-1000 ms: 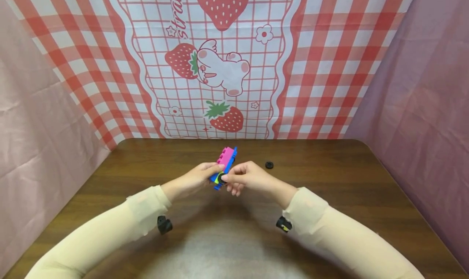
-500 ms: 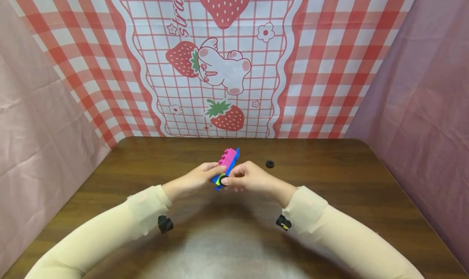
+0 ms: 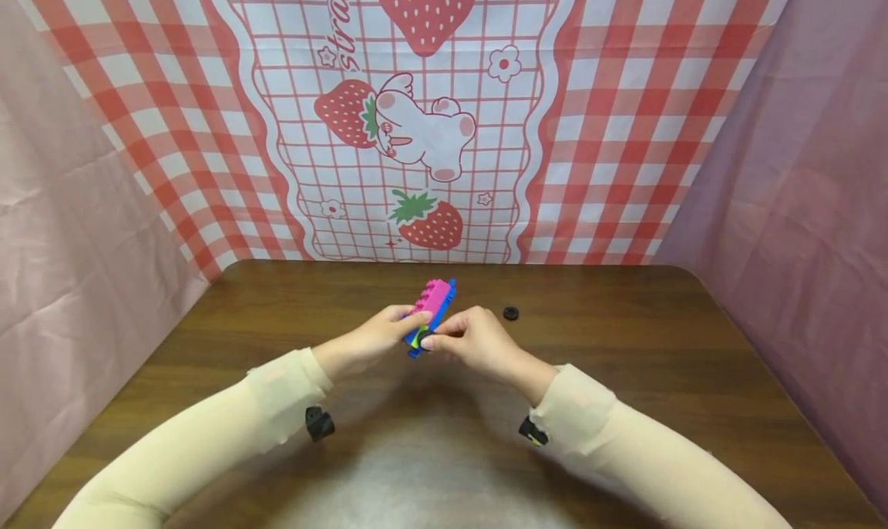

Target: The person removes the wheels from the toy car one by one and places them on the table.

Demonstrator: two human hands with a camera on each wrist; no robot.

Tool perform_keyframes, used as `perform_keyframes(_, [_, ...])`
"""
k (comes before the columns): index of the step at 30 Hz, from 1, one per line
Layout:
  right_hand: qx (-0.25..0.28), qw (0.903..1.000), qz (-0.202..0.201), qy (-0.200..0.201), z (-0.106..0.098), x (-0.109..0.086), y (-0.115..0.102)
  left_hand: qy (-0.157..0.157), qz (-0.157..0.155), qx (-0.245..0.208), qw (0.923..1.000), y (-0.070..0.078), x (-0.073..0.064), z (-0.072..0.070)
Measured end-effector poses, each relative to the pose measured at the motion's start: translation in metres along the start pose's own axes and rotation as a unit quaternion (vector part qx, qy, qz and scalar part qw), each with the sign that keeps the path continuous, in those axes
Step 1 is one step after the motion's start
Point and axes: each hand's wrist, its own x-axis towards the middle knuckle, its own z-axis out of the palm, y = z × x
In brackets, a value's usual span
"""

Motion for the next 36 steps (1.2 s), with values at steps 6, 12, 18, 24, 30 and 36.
perform_keyframes(6, [0.012,0.9997,0.015,0.015,-0.001,-0.004,0.002,0.006,-0.007,-0.007,0.9999,0.004,0.002,0.006])
perform_keyframes(12, [0.013,0.9995,0.009,0.027,-0.002,-0.005,0.001,0.019,-0.009,-0.009,0.9997,0.008,0.000,0.009])
perform_keyframes(18, [0.012,0.9991,0.013,0.038,-0.001,-0.008,0.003,0.015,-0.015,-0.001,0.9998,0.009,0.000,0.012])
perform_keyframes(24, [0.001,0.9990,0.023,0.038,-0.002,-0.010,0.004,0.021,-0.022,0.015,0.9994,0.010,0.001,0.015])
perform_keyframes(30, [-0.021,0.9994,0.017,0.022,-0.002,-0.008,-0.006,0.043,-0.017,0.025,0.9986,0.002,0.006,0.012])
perform_keyframes(36, [0.020,0.9997,0.011,-0.012,-0.005,-0.005,-0.008,0.022,-0.017,0.008,0.9996,0.001,0.004,0.007])
